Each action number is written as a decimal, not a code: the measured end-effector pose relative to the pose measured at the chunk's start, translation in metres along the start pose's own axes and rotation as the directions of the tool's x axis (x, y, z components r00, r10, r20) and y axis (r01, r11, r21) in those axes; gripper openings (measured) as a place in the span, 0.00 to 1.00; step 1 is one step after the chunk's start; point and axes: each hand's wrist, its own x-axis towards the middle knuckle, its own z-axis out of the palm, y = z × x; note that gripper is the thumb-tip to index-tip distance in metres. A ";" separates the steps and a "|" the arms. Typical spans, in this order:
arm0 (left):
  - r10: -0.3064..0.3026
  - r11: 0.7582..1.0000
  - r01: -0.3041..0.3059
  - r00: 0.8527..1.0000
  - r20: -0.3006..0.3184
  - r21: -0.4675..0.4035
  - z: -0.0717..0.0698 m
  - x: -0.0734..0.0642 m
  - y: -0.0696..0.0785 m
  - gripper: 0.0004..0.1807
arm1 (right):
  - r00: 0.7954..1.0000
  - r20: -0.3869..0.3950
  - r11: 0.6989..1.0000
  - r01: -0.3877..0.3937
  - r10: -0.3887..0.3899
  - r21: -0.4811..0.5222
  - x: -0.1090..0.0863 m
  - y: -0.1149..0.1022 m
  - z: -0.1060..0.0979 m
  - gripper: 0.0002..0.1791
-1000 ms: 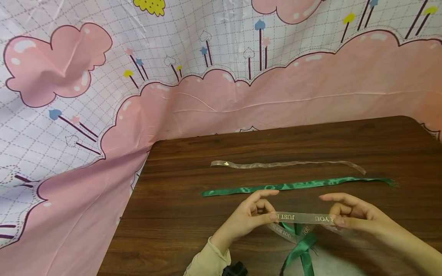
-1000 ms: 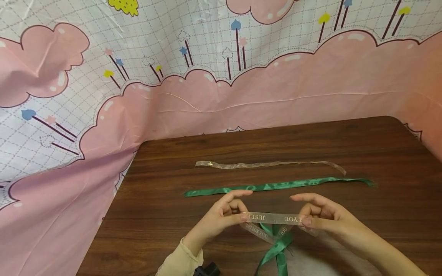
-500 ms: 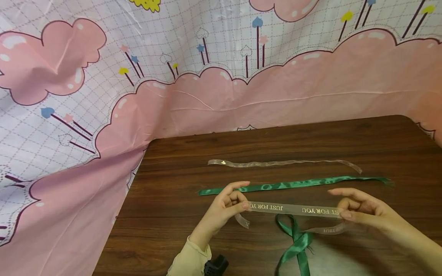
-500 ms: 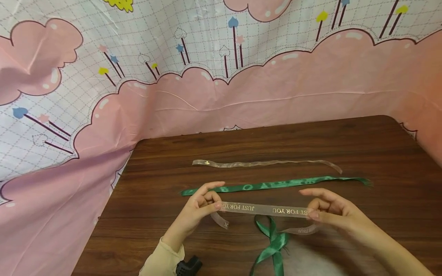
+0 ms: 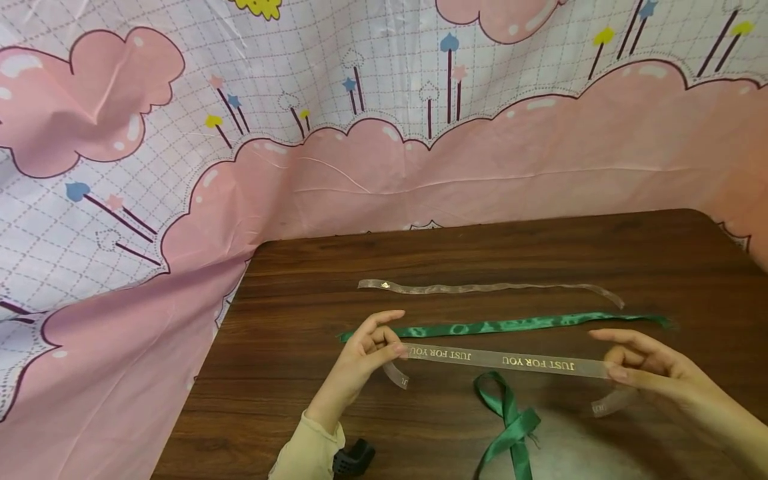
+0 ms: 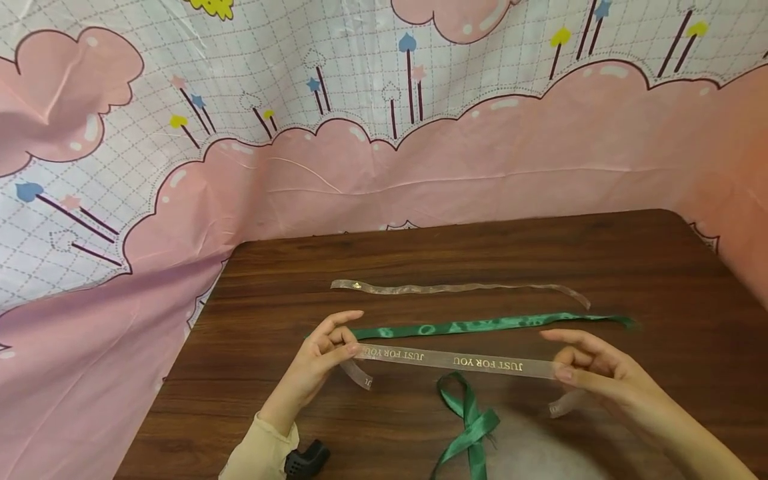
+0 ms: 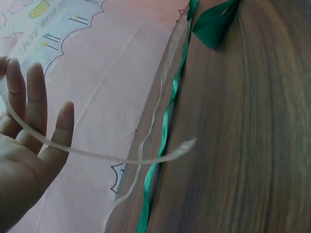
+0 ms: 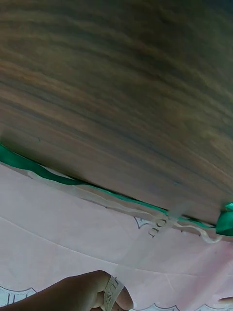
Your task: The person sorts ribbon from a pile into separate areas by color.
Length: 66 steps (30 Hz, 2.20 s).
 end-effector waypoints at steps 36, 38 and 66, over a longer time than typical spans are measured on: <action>-0.106 0.987 0.122 0.983 -0.150 0.101 -0.046 -0.009 -0.014 0.27 | 0.987 -0.162 0.934 -0.077 0.021 -0.349 -0.015 0.028 -0.036 0.29; -0.111 0.986 0.128 0.982 -0.156 0.105 -0.048 -0.010 -0.014 0.27 | 0.986 -0.163 0.950 -0.061 0.010 -0.308 -0.014 0.029 -0.038 0.29; -0.071 0.963 0.123 0.973 -0.218 0.238 -0.049 0.044 0.000 0.24 | 0.961 -0.276 0.990 -0.028 -0.012 -0.142 0.044 -0.002 -0.059 0.26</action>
